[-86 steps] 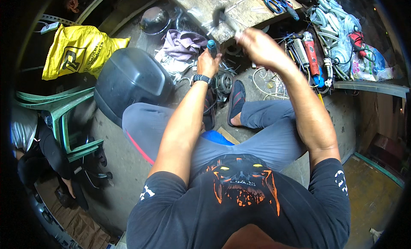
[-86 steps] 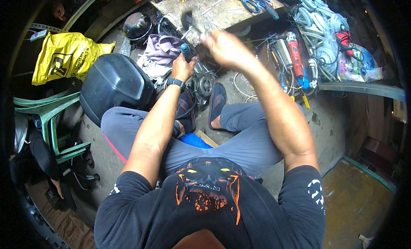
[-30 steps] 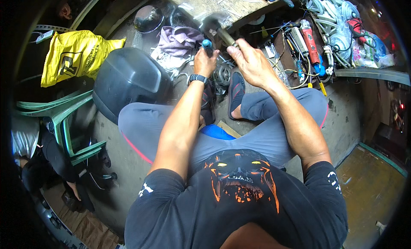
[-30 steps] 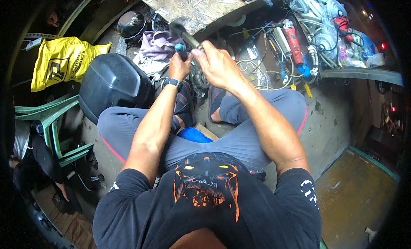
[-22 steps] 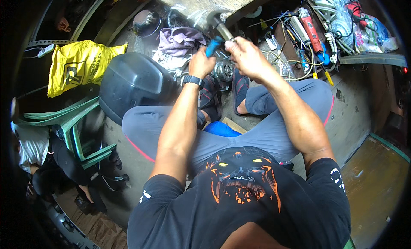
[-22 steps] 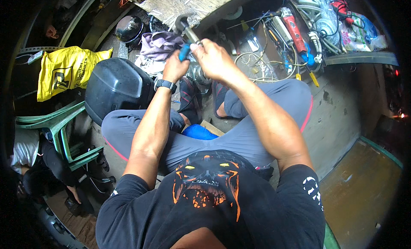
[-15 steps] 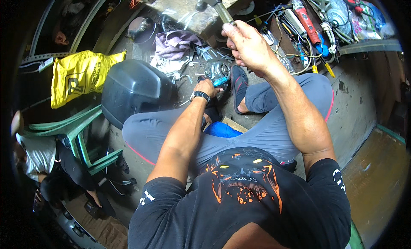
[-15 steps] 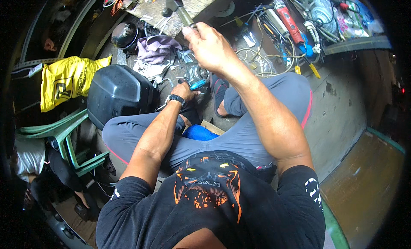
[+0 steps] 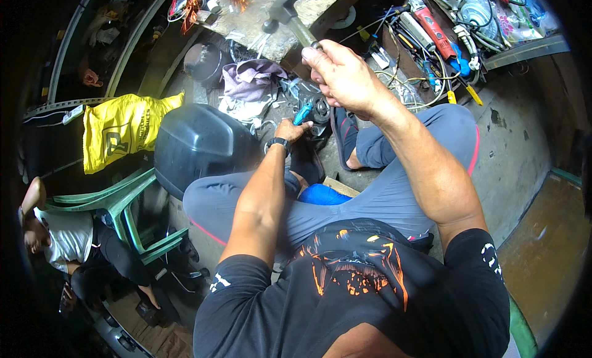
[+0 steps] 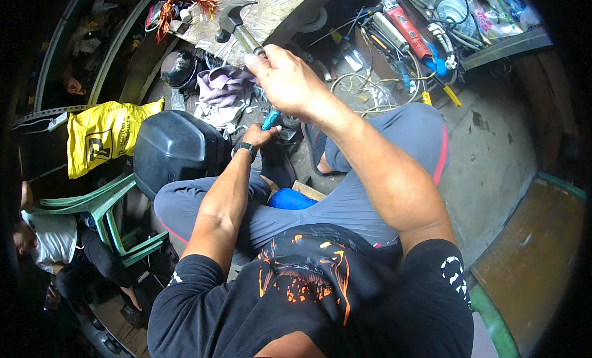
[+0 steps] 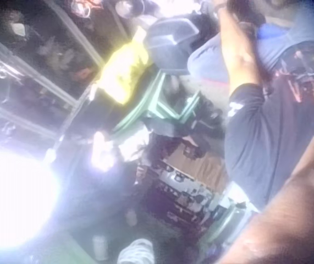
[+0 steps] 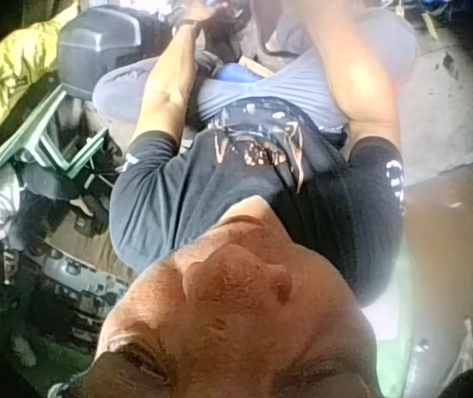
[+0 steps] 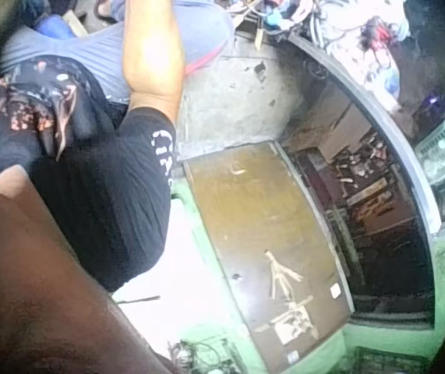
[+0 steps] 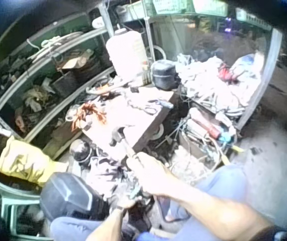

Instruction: The person disassembles a motor stator by hitting a screwdriver with a hammer to pry off a component while holding the motor between their legs.

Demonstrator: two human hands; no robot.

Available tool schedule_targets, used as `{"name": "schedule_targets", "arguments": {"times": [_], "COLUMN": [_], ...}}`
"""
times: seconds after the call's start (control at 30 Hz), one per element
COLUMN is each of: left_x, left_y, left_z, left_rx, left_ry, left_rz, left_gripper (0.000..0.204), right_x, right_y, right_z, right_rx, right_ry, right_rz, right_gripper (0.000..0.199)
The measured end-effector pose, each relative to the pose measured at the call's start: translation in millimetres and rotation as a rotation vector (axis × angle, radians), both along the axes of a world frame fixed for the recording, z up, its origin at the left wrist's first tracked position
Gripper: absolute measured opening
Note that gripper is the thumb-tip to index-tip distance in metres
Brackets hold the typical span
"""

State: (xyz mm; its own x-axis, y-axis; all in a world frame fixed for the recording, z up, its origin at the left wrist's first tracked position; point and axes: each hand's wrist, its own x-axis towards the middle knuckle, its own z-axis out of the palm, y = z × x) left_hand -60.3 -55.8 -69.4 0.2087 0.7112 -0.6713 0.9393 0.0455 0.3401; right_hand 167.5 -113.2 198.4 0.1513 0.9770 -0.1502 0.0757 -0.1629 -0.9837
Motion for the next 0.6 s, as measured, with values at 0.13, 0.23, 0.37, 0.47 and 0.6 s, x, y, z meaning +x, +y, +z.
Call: {"name": "schedule_targets", "arguments": {"times": [0.13, 0.23, 0.37, 0.47, 0.6], "left_x": [26.4, 34.9, 36.7, 31.6, 11.2], "left_y": [-20.8, -26.0, -10.0, 14.4, 44.3], "left_z": [16.8, 13.6, 4.3, -6.0, -11.7], "left_rx": [0.212, 0.231, 0.134, 0.078, -0.475], "left_ry": [0.121, 0.117, 0.096, 0.023, -0.25], "left_rz": [-0.01, 0.102, 0.148, 0.209, 0.165], "left_gripper": [0.09, 0.078, 0.069, 0.057, 0.044], "right_x": [3.9, 1.2, 2.5, 2.9, 6.6], "right_y": [-4.1, -3.7, -4.4, -3.3, -6.6], "right_z": [11.2, 18.0, 17.1, 16.3, 15.8], "right_rx": [-0.081, -0.113, -0.125, -0.096, -0.104], "right_ry": [0.186, 0.209, 0.16, 0.139, 0.152], "right_rz": [-0.019, -0.043, -0.032, -0.015, -0.007], "right_gripper": [0.025, 0.026, 0.028, 0.028, 0.028]}}
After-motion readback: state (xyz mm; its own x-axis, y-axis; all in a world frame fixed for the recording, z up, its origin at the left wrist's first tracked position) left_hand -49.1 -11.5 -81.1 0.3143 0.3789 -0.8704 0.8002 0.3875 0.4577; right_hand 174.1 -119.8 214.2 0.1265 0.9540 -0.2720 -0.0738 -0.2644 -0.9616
